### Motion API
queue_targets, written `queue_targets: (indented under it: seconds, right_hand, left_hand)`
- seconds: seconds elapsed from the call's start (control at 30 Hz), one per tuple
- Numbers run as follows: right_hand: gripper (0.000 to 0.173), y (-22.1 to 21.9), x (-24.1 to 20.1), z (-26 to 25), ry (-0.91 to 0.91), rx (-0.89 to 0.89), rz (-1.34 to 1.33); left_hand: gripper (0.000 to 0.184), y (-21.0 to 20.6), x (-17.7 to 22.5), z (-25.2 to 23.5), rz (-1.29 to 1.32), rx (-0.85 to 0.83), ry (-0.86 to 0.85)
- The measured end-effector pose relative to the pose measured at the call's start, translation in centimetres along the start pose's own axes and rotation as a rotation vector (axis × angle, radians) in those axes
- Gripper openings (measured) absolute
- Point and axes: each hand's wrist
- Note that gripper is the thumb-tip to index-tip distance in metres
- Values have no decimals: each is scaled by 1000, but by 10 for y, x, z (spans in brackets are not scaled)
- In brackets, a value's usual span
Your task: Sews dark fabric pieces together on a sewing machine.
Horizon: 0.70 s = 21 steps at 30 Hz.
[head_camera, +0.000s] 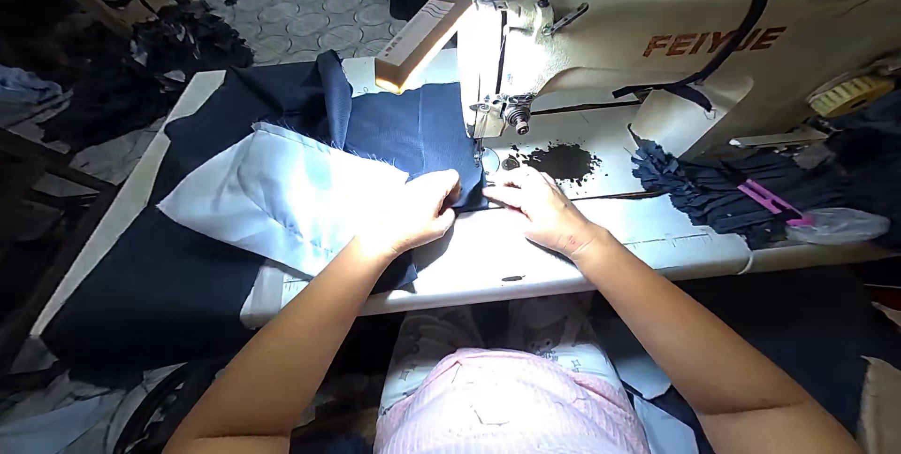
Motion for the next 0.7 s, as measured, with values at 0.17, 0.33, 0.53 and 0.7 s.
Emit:
queue_targets:
  seconds: [0.17, 0.33, 0.53, 0.7]
  right_hand:
    - [30, 2, -10, 3, 24, -65, 82]
    - [31, 3, -16, 8, 21, -82, 101]
    - [32, 8, -12, 4, 46, -101, 106]
    - [33, 10, -8, 1, 73, -115, 86]
  left_hand:
    - [36, -7, -6, -2, -149, -45, -155]
    - [43, -27, -1, 17, -130, 32, -104]
    - [44, -27, 1, 16, -146, 3, -99]
    - [43, -29, -4, 15, -132, -2, -111]
Point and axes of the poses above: each hand's wrist, its own z-axis away from the middle knuckle, its own y-axis out of the back of the hand, x = y × z, and after that the axes turned 11 degrees about -z, right-handed
